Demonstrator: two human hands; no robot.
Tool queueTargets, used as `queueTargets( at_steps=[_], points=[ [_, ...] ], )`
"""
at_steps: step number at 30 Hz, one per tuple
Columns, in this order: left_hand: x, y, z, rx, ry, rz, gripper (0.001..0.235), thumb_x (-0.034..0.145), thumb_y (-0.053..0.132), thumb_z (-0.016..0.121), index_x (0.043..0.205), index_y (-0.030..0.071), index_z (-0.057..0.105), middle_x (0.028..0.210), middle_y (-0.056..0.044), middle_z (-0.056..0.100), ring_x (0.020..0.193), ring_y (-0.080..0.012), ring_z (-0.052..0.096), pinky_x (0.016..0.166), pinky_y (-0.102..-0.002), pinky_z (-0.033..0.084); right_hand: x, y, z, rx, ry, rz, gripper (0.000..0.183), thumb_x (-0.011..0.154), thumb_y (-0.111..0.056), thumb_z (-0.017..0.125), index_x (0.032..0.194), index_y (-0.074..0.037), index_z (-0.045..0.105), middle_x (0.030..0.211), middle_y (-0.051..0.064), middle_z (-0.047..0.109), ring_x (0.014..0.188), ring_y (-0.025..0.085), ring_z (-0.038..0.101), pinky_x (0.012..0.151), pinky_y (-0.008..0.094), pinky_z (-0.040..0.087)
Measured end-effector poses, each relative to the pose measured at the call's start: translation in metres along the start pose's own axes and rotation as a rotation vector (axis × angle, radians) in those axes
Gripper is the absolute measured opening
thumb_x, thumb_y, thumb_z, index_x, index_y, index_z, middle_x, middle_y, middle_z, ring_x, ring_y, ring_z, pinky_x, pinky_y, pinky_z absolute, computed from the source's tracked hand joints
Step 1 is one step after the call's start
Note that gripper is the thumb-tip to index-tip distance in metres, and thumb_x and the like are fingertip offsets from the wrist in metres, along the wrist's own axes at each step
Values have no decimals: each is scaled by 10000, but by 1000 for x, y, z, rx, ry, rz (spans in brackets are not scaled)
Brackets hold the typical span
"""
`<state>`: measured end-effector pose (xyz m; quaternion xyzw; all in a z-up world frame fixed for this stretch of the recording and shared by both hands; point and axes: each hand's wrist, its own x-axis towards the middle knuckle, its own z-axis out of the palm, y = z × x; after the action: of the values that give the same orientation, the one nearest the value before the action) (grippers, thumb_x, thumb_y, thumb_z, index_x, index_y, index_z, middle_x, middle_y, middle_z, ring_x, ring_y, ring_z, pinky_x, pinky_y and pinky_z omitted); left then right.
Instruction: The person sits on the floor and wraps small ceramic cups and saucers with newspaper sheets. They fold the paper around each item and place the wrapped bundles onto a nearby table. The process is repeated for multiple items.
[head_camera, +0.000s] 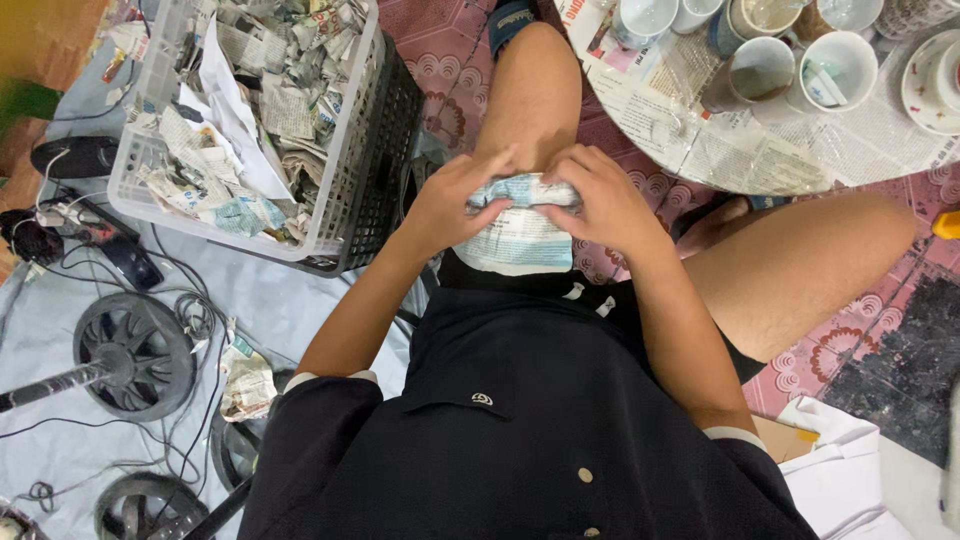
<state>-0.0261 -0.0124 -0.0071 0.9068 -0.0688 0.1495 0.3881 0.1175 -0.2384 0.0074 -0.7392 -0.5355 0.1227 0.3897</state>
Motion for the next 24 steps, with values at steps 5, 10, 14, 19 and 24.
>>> queueTargets(
  at_steps=[5, 10, 14, 19, 24],
  points=[
    [-9, -3, 0, 10, -7, 51, 352, 829, 151, 864, 1158, 102, 748, 1180, -38, 729, 1090, -234, 663, 1011, -419, 463, -6, -6, -2, 166, -63, 97, 274, 919, -225, 779, 1092, -71, 632, 1090, 100, 646, 1007, 290, 677, 865, 392, 533],
    [-24, -7, -1, 87, 8, 137, 333, 819, 131, 859, 1137, 111, 762, 1224, -24, 727, 1199, -204, 655, 1145, -454, 413, -17, -27, 10, 50, -50, 169, 409, 913, -221, 772, 1247, -47, 613, 1086, 157, 612, 999, 357, 652, 826, 422, 522],
    [-29, -12, -5, 113, -26, 211, 330, 829, 151, 864, 1139, 141, 749, 1202, -5, 735, 1198, -186, 656, 1169, -462, 385, -30, -43, 23, -23, 21, 158, 412, 897, -202, 762, 1261, -66, 624, 1112, 158, 614, 1003, 359, 654, 833, 423, 533],
    [-31, -7, -8, 99, -99, 194, 468, 794, 167, 881, 1244, 153, 751, 1118, 7, 735, 997, -176, 651, 1101, -442, 438, -51, -48, 31, 56, 61, 146, 392, 947, -125, 723, 1323, -84, 621, 1209, 133, 661, 1091, 341, 665, 900, 397, 545],
    [-37, 3, -7, 86, -151, 230, 500, 773, 136, 855, 1259, 136, 742, 1076, 4, 692, 941, -228, 588, 864, -402, 450, -64, -51, 47, 78, 117, 147, 294, 959, -111, 734, 1251, -100, 694, 1216, 95, 704, 1085, 279, 706, 915, 356, 570]
  ],
)
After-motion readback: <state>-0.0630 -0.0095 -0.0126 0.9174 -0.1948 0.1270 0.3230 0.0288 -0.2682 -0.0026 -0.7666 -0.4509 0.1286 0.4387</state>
